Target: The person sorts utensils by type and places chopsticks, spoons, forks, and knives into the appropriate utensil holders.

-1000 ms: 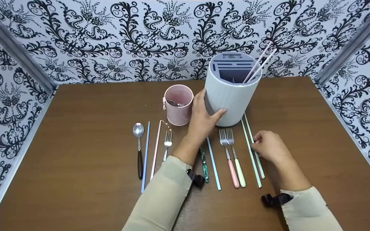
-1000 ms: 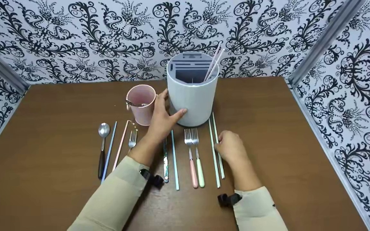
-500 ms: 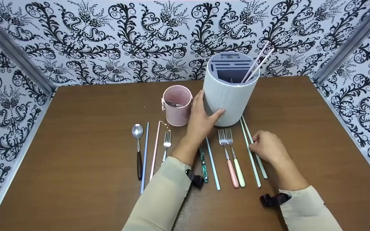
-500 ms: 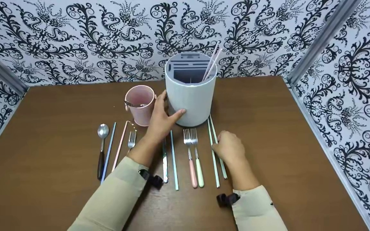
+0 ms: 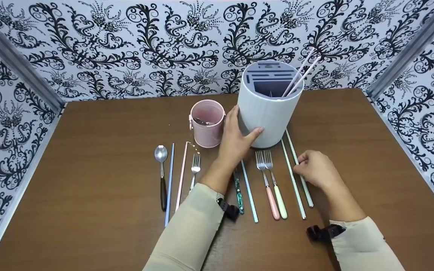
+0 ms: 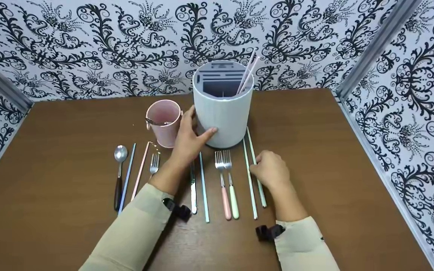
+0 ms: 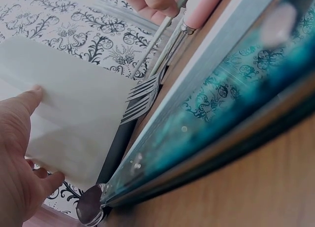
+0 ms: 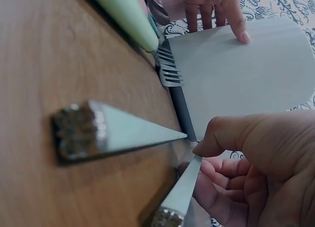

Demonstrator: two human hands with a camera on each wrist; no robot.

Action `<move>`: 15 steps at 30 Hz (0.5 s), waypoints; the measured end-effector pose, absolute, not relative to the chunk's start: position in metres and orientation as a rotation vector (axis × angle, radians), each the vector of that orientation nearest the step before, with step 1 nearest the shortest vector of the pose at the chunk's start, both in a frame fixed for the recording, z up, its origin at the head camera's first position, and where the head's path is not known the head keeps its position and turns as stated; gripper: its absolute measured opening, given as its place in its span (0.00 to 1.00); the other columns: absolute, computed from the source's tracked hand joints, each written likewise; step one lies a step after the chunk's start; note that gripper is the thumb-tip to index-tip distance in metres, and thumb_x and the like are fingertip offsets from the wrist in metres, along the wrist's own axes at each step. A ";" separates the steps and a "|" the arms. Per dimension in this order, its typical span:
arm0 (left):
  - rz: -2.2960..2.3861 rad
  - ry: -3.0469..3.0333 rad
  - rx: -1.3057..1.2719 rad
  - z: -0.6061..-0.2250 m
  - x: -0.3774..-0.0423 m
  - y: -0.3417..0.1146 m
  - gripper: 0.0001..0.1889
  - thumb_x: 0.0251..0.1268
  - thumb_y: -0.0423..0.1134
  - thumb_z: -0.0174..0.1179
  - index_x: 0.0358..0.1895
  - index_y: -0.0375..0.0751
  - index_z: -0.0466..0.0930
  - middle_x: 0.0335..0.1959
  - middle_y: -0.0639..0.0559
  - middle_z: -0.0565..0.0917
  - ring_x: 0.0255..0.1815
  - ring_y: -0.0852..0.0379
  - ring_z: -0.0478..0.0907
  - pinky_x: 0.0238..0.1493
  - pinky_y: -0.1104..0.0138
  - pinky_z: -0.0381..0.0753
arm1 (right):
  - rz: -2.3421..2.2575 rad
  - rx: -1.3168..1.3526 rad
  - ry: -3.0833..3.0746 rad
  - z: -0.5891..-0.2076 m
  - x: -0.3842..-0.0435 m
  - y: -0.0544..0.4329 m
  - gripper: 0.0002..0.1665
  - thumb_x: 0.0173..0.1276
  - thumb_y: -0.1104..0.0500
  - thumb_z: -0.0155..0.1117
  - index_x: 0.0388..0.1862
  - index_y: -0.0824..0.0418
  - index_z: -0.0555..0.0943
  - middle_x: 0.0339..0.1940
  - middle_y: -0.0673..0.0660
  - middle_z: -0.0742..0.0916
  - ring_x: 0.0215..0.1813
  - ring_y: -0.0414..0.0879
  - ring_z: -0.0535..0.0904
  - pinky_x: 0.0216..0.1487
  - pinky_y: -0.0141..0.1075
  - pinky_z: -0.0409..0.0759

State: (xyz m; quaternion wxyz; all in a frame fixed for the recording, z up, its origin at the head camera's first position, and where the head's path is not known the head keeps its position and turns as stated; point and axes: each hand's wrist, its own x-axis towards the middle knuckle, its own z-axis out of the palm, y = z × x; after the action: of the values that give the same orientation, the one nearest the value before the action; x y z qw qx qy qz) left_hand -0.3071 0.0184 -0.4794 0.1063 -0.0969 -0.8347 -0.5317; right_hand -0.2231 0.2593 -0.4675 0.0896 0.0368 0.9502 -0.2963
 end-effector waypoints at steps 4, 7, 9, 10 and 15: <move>-1.558 -2.470 -0.287 -0.479 -0.307 0.018 0.51 0.61 0.52 0.75 0.82 0.39 0.55 0.81 0.42 0.64 0.82 0.48 0.61 0.84 0.58 0.59 | -1.011 0.128 2.756 -0.464 -0.224 0.264 0.16 0.66 0.62 0.60 0.48 0.71 0.79 0.33 0.56 0.84 0.30 0.44 0.80 0.31 0.34 0.80; -1.555 -2.468 -0.291 -0.479 -0.307 0.018 0.51 0.62 0.52 0.74 0.82 0.38 0.56 0.80 0.42 0.64 0.82 0.48 0.61 0.84 0.58 0.59 | -1.105 0.138 2.722 -0.460 -0.224 0.268 0.17 0.67 0.63 0.59 0.50 0.73 0.78 0.36 0.58 0.85 0.32 0.43 0.83 0.32 0.33 0.84; -1.554 -2.464 -0.292 -0.479 -0.307 0.017 0.51 0.61 0.52 0.75 0.81 0.38 0.56 0.80 0.42 0.64 0.82 0.48 0.61 0.84 0.58 0.59 | -1.159 0.146 2.706 -0.458 -0.223 0.270 0.17 0.68 0.63 0.58 0.51 0.73 0.78 0.37 0.58 0.85 0.33 0.43 0.83 0.34 0.34 0.86; -1.554 -2.463 -0.292 -0.479 -0.307 0.017 0.51 0.61 0.52 0.75 0.81 0.38 0.56 0.80 0.42 0.64 0.82 0.48 0.61 0.84 0.58 0.59 | -1.191 0.153 2.698 -0.457 -0.223 0.272 0.17 0.68 0.63 0.58 0.52 0.74 0.78 0.38 0.58 0.84 0.34 0.43 0.83 0.35 0.34 0.87; -1.560 -2.458 -0.292 -0.479 -0.307 0.018 0.52 0.61 0.52 0.75 0.82 0.38 0.56 0.80 0.42 0.64 0.82 0.47 0.61 0.84 0.58 0.58 | -1.349 0.166 2.666 -0.452 -0.221 0.277 0.17 0.71 0.64 0.58 0.54 0.75 0.75 0.39 0.58 0.84 0.34 0.42 0.84 0.36 0.36 0.88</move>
State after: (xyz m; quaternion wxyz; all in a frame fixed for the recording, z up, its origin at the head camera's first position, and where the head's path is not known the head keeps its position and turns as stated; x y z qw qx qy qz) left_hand -0.3066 0.0175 -0.4790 0.1075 -0.0991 -0.8353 -0.5301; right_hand -0.2210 0.2768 -0.4517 0.0743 0.0553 0.8885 -0.4494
